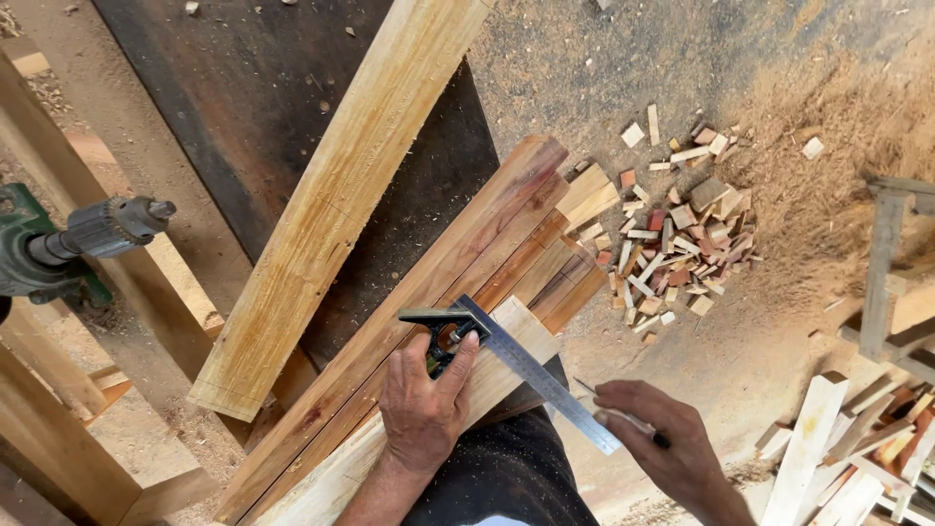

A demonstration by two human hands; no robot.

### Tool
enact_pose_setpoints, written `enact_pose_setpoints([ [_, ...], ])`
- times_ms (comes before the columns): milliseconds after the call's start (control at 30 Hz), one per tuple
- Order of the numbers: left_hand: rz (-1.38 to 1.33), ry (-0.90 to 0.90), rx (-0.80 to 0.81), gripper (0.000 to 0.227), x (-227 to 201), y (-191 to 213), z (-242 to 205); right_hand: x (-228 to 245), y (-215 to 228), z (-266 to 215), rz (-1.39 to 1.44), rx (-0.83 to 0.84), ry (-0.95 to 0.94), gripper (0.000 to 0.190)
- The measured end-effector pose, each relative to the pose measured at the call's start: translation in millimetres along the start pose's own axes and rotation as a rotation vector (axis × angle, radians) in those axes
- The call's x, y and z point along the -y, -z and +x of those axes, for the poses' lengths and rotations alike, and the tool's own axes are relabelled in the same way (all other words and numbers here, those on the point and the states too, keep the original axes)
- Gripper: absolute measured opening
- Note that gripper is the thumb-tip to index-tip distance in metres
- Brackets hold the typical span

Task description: Marking wood planks with a combination square and pencil to prepare for cutting.

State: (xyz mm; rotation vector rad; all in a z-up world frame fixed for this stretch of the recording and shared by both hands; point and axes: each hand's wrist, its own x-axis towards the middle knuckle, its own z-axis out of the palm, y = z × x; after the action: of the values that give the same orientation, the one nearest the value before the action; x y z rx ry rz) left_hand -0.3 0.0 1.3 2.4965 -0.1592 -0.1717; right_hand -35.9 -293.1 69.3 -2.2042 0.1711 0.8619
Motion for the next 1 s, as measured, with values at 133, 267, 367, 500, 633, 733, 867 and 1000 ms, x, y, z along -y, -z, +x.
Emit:
enact_pose_setpoints([
  [133,0.001,-0.005,-0.002,0.046,0,-9,-5,-41,-41,18,0.065,-0.138,0.059,0.02],
  [267,0.023,-0.005,-0.01,0.044,-2,-16,-2,-33,-57,37,0.22,-0.041,-0.215,0.03],
  [367,0.03,-0.008,-0.011,0.044,-8,-14,8,-30,-59,46,0.288,-0.039,-0.237,0.029],
  [500,0.025,-0.004,-0.007,0.045,-11,-18,10,-31,-56,52,0.393,-0.08,-0.303,0.023],
  [633,0.034,-0.003,-0.008,0.045,-13,-15,13,-27,-53,56,0.441,-0.079,-0.257,0.021],
  [733,0.04,0.001,0.0,0.046,-14,-15,13,-27,-51,57,0.456,-0.072,-0.271,0.02],
  [867,0.041,-0.003,-0.001,0.047,-12,-20,11,-24,-47,60,0.449,-0.039,-0.305,0.022],
  [1000,0.045,-0.012,-0.008,0.047,-12,-21,11,-24,-45,62,0.46,-0.005,-0.355,0.024],
])
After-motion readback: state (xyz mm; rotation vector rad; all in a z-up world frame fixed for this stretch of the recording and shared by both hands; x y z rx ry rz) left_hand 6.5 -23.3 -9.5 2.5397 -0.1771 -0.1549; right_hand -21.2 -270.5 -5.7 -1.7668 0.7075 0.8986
